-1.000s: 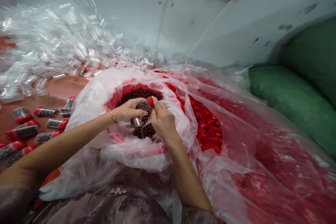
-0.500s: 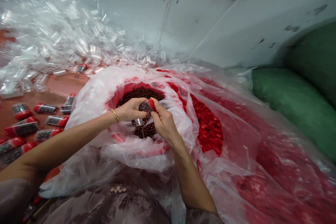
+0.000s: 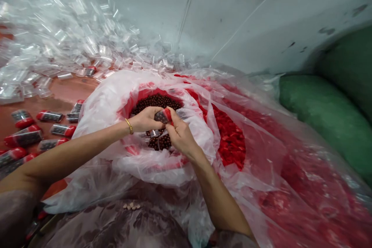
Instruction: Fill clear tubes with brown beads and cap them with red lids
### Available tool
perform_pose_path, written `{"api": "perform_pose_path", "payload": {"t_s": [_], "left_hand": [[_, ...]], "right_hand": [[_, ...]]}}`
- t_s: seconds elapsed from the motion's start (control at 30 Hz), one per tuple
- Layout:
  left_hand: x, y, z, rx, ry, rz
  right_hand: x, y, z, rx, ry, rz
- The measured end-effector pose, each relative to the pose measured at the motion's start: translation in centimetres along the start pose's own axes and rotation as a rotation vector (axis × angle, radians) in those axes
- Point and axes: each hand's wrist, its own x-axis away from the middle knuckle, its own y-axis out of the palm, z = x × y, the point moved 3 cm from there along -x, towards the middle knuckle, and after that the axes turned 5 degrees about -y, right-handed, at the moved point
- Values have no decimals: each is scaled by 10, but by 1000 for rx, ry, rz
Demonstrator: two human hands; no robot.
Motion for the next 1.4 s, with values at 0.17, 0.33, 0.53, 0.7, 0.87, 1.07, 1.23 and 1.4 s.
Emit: {"api": "perform_pose_path", "payload": {"t_s": [0.17, 0.33, 0.53, 0.7, 0.87, 1.07, 1.23, 1.4], "left_hand": [[4, -5, 1, -100, -18, 45], [3, -6, 5, -436, -11, 40], [1, 4, 9, -477, 62, -123], [4, 8, 7, -606, 127, -141], [9, 13, 6, -729, 116, -86], [6, 14, 2, -897, 95, -47], [11, 11, 19, -980, 139, 112], [79, -57, 38, -1012, 27, 386]], "right_hand": [[0, 12, 7, 117, -33, -23], [-1, -5, 9, 190, -19, -114], [-22, -17, 7, -19, 29, 290], [-43, 14, 11, -524, 232, 104], [-38, 23, 15, -524, 301, -45], [-40, 27, 19, -413, 224, 38], [-41, -10, 13, -497, 159, 294], [15, -106, 67, 28, 185, 482]]}}
